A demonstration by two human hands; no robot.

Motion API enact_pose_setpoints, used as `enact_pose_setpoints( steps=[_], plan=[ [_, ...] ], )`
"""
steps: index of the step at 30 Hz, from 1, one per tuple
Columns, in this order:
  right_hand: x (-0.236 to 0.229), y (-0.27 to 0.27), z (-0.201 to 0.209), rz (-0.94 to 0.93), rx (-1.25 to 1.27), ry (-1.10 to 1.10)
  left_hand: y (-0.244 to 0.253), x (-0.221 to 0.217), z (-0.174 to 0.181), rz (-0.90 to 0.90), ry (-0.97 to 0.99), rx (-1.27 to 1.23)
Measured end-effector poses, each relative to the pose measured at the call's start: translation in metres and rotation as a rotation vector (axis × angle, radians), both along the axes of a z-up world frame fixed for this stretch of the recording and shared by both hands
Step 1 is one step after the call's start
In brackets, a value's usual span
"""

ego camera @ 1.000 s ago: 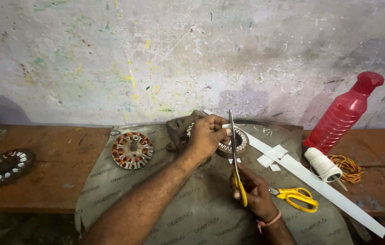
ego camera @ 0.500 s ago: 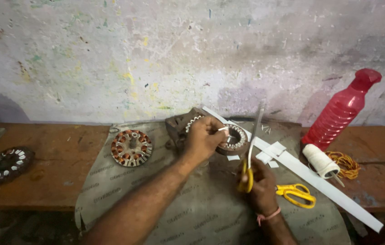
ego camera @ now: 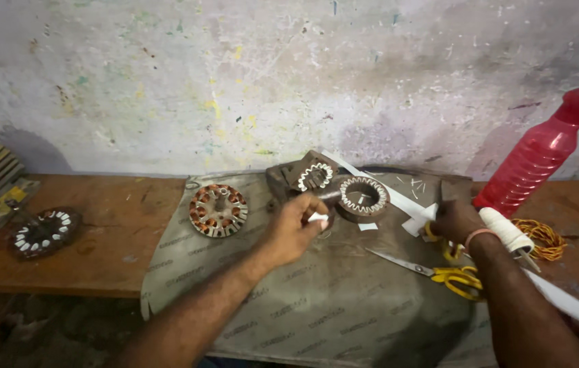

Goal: The person cuts small pieces of white insulation paper with scissors and inserts them into the slots of a fan stator by hand.

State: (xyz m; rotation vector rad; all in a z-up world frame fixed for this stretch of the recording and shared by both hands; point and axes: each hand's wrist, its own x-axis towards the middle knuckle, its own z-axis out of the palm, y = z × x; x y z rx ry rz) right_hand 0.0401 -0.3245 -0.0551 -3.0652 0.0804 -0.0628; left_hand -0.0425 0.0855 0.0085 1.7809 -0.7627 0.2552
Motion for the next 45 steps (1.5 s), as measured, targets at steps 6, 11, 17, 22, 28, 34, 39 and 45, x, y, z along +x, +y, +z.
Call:
enact_pose_setpoints(
  steps=[6,11,17,22,28,34,39,45],
  plan=[
    [0.014,-0.005,-0.017,-0.042,0.209,0.198,0.011,-0.007,-0.002,0.040,0.364,-0.125],
    [-0.040,0.104,0.041,0.333,0.709,-0.286,0.014,-0.005,0.007,0.137,0.315,0.029],
    [-0.094,0.231,0.075,0.480,1.408,-0.132,0.006,-0.006,0.016,0.118,0.328,-0.120],
    [-0.091,0.244,0.050,0.604,1.515,-0.214,0.021,0.008,-0.002,0.081,0.352,-0.189],
    [-0.089,0.243,0.034,0.496,1.499,-0.219,0.030,0.006,-0.001,-0.074,0.416,-0.223],
    [-0.088,0.244,0.036,0.487,1.528,-0.165,0.030,-0.013,0.034,0.077,0.320,0.244],
    [-0.119,0.252,0.065,0.599,0.783,-0.549,0.029,-0.009,0.042,0.135,0.449,0.334],
    [-0.126,0.255,0.077,0.676,0.557,-0.771,0.022,0.011,0.021,0.003,0.487,0.146]
  ],
)
